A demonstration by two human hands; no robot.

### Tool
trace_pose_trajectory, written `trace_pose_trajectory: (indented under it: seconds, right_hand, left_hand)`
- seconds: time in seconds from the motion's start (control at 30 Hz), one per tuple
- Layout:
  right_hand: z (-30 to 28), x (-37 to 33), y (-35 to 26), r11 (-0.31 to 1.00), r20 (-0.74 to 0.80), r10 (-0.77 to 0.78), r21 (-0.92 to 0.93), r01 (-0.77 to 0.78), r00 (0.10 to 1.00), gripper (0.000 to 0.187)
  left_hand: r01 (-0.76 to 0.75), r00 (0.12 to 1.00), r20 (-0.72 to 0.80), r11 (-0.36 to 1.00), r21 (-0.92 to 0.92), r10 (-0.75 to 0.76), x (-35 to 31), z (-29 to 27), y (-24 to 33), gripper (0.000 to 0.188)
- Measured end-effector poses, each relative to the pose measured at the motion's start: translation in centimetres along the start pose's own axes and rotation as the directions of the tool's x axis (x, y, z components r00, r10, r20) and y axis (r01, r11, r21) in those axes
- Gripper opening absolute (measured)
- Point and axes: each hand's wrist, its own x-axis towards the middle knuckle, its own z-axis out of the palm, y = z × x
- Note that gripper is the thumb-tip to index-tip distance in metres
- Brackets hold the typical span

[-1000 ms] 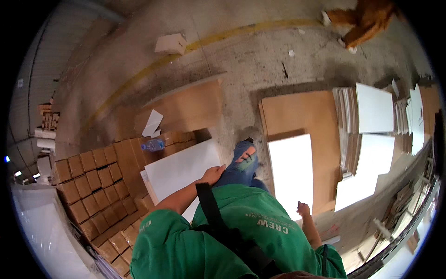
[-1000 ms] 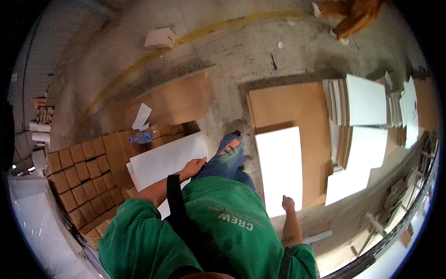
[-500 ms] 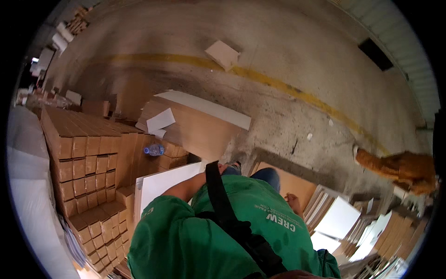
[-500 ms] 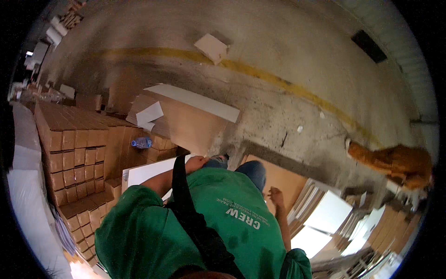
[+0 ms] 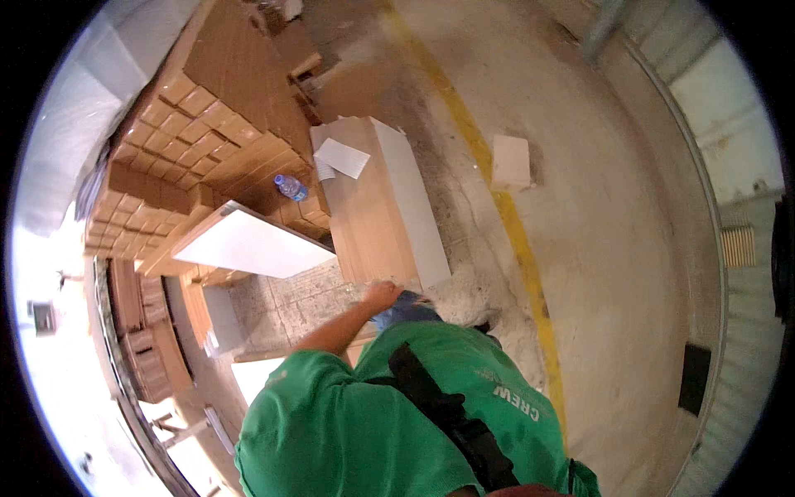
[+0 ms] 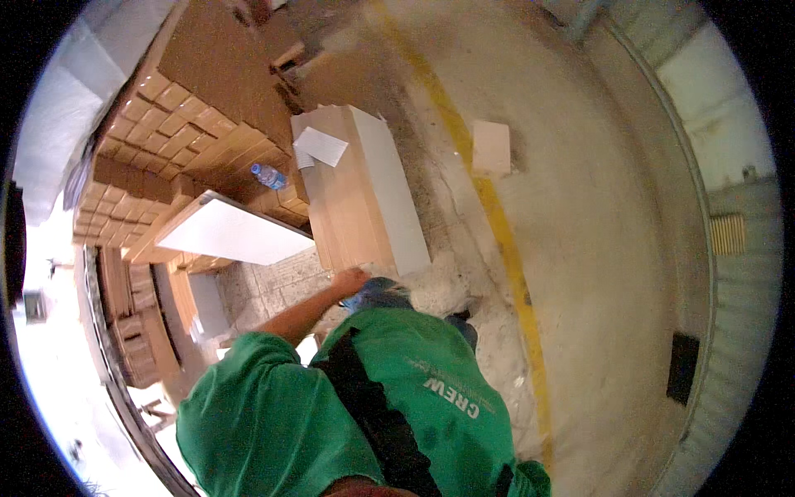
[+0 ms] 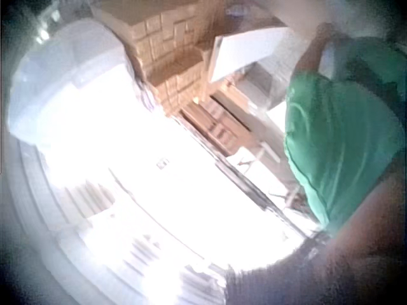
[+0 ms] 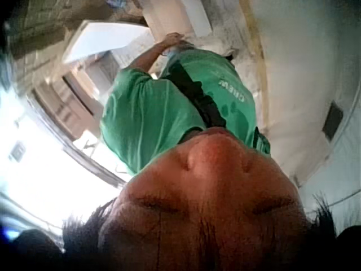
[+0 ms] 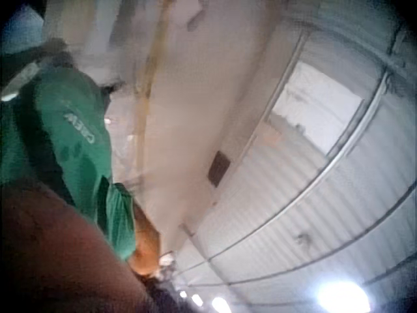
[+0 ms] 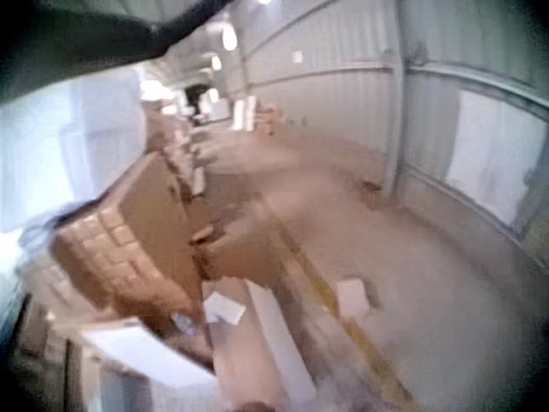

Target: The person sits on the floor in a warehouse and repeatedly picks up large white sheets of cardboard, aligns them, and stacks them into a pile. The person handles the sheets one by one, ensuring they are flat and aligned before placing them on the stack.

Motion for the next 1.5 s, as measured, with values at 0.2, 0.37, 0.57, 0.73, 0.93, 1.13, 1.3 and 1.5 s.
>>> trace_pose_trajectory:
  seconds: [0.2, 0.37, 0.57, 0.73, 0.93, 1.13, 1.3, 1.5]
  right_hand:
    - [-13.5, 7.5, -13.6, 0.926, 0.268, -0.137, -0.306, 0.219, 0.954, 0.022]
    - [-14.3, 18.4, -24.0, 0.789, 0.413, -0.203, -0.468, 0.398, 0.888, 0.023]
    - [-9.7, 26.9, -36.8, 0.563, 0.589, -0.223, -0.573, 0.596, 0.777, 0.024]
    - [-5.3, 30.5, -46.1, 0.345, 0.761, -0.331, -0.453, 0.822, 0.558, 0.025]
    - [-0.1, 26.9, -63.4, 0.180, 0.784, 0.200, -0.620, 0.764, 0.588, 0.021]
    - [8.6, 30.6, -76.0, 0.181, 0.553, 0.623, -0.790, 0.585, 0.554, 0.018]
    - [16.7, 32.7, -82.3, -0.303, 0.226, 0.810, -0.627, 0.717, 0.541, 0.019]
    - [24.4, 35.5, -82.8, -0.595, -0.065, 0.790, -0.321, 0.737, 0.610, 0.024]
  left_hand:
    - [-0.130, 0.990, -0.001, 0.929, -0.348, 0.138, -4.3, 3.6, 9.5, 0.054]
    - [-0.165, 0.983, 0.043, 0.967, -0.195, 0.177, -2.7, 3.3, 15.5, 0.051]
    - [-0.065, 0.980, 0.184, 0.994, -0.090, 0.081, 4.6, 5.0, 16.5, 0.032]
    - [-0.608, 0.783, -0.420, 0.707, -0.361, 0.458, 11.6, 5.4, 13.8, 0.029]
    - [-0.026, 0.966, -0.076, 0.200, -0.979, -0.246, 3.9, -1.1, 19.1, 0.034]
    - [0.027, 0.824, 0.250, -0.406, -0.913, -0.509, 6.3, -5.6, 24.2, 0.037]
    - [0.007, 0.789, 0.417, -0.673, -0.740, -0.450, 12.8, -3.9, 30.7, 0.038]
    - [-0.125, 0.757, 0.498, -0.843, -0.524, -0.422, 16.8, 0.6, 32.7, 0.033]
